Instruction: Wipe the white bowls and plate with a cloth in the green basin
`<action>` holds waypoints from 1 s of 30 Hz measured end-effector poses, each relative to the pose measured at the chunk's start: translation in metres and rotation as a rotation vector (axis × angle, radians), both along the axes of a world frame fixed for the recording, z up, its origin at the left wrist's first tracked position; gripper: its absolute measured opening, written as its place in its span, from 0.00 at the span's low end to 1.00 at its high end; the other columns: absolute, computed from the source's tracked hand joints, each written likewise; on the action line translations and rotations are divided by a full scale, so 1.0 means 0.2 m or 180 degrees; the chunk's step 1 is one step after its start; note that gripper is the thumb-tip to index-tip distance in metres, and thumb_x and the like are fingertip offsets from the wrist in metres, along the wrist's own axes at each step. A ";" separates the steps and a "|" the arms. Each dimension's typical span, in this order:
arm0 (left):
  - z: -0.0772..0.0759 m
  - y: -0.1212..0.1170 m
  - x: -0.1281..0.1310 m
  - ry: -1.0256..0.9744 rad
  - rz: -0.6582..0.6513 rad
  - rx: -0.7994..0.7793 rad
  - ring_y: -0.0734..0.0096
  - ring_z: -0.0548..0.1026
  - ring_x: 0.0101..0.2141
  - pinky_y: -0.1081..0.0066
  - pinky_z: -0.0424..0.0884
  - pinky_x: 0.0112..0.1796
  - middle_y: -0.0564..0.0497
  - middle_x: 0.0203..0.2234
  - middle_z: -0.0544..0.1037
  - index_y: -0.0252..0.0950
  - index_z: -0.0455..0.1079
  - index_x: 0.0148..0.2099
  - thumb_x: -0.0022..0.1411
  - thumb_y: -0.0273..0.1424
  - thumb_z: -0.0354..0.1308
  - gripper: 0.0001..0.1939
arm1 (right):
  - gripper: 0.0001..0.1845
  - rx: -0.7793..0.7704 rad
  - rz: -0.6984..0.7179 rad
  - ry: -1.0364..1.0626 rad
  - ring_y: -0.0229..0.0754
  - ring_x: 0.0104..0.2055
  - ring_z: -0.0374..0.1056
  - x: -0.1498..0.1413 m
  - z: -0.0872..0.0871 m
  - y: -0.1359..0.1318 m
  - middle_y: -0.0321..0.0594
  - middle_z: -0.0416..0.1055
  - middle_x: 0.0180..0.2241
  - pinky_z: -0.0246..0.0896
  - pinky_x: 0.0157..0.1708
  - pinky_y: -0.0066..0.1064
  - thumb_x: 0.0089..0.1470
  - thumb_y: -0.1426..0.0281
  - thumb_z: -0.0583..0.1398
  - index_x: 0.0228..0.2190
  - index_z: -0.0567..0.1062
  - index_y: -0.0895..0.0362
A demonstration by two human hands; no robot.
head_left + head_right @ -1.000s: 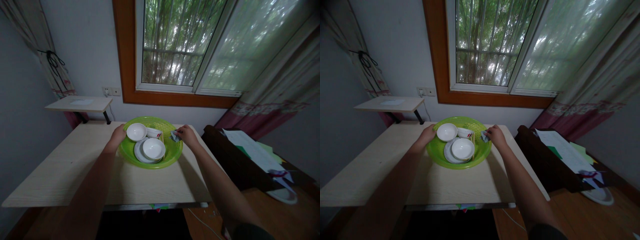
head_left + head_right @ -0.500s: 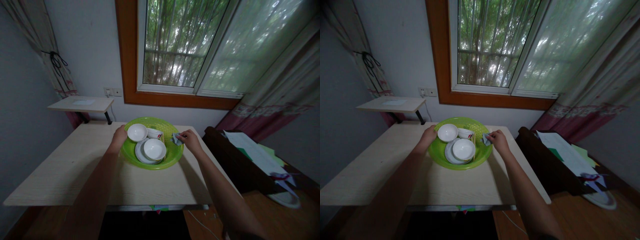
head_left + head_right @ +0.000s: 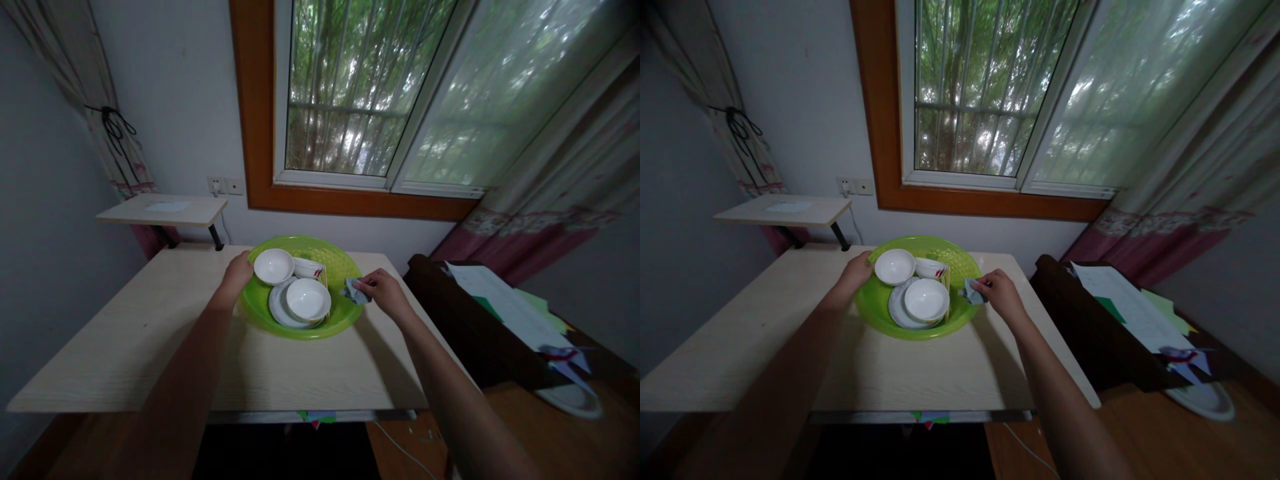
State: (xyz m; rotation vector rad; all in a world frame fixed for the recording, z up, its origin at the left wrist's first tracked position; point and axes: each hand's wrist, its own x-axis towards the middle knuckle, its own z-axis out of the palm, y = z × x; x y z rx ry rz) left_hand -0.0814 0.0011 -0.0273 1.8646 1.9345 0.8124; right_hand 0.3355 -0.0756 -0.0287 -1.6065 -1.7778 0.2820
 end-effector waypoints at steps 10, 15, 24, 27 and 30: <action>0.00 0.00 -0.01 -0.0110 -0.0067 0.0026 0.58 0.76 0.51 0.68 0.69 0.50 0.40 0.53 0.78 0.35 0.70 0.59 0.63 0.25 0.53 0.22 | 0.09 0.0036 -0.0266 -0.0623 0.43 0.37 0.70 -0.06 0.06 0.33 0.43 0.73 0.35 0.62 0.39 0.31 0.54 0.64 0.67 0.35 0.84 0.56; 0.01 -0.03 0.01 -0.0221 0.0057 0.0012 0.57 0.76 0.51 0.68 0.69 0.48 0.38 0.51 0.79 0.35 0.71 0.58 0.64 0.30 0.54 0.20 | 0.11 0.0180 -0.0253 -0.0634 0.43 0.37 0.70 -0.05 0.03 0.32 0.44 0.73 0.37 0.63 0.40 0.32 0.56 0.64 0.65 0.37 0.84 0.57; 0.05 -0.06 0.04 -0.0299 0.0127 -0.0072 0.57 0.77 0.50 0.69 0.70 0.46 0.38 0.51 0.79 0.35 0.72 0.58 0.65 0.33 0.55 0.20 | 0.23 0.0317 -0.0201 0.0054 0.46 0.34 0.70 -0.02 -0.05 0.01 0.46 0.73 0.34 0.67 0.37 0.37 0.54 0.49 0.64 0.33 0.83 0.57; 0.06 -0.07 0.04 -0.0343 0.0103 -0.0082 0.57 0.77 0.50 0.69 0.70 0.46 0.39 0.50 0.80 0.35 0.72 0.57 0.65 0.34 0.55 0.20 | 0.27 0.0250 -0.0091 0.0328 0.47 0.35 0.70 -0.04 -0.06 -0.12 0.46 0.74 0.35 0.68 0.37 0.38 0.51 0.44 0.63 0.32 0.83 0.55; 0.06 -0.07 0.04 -0.0354 0.0059 -0.0032 0.56 0.76 0.52 0.67 0.69 0.48 0.39 0.50 0.80 0.36 0.72 0.58 0.65 0.34 0.56 0.20 | 0.27 0.0187 0.0015 0.0452 0.48 0.35 0.71 -0.06 -0.07 -0.19 0.46 0.74 0.35 0.69 0.36 0.38 0.51 0.43 0.64 0.32 0.82 0.55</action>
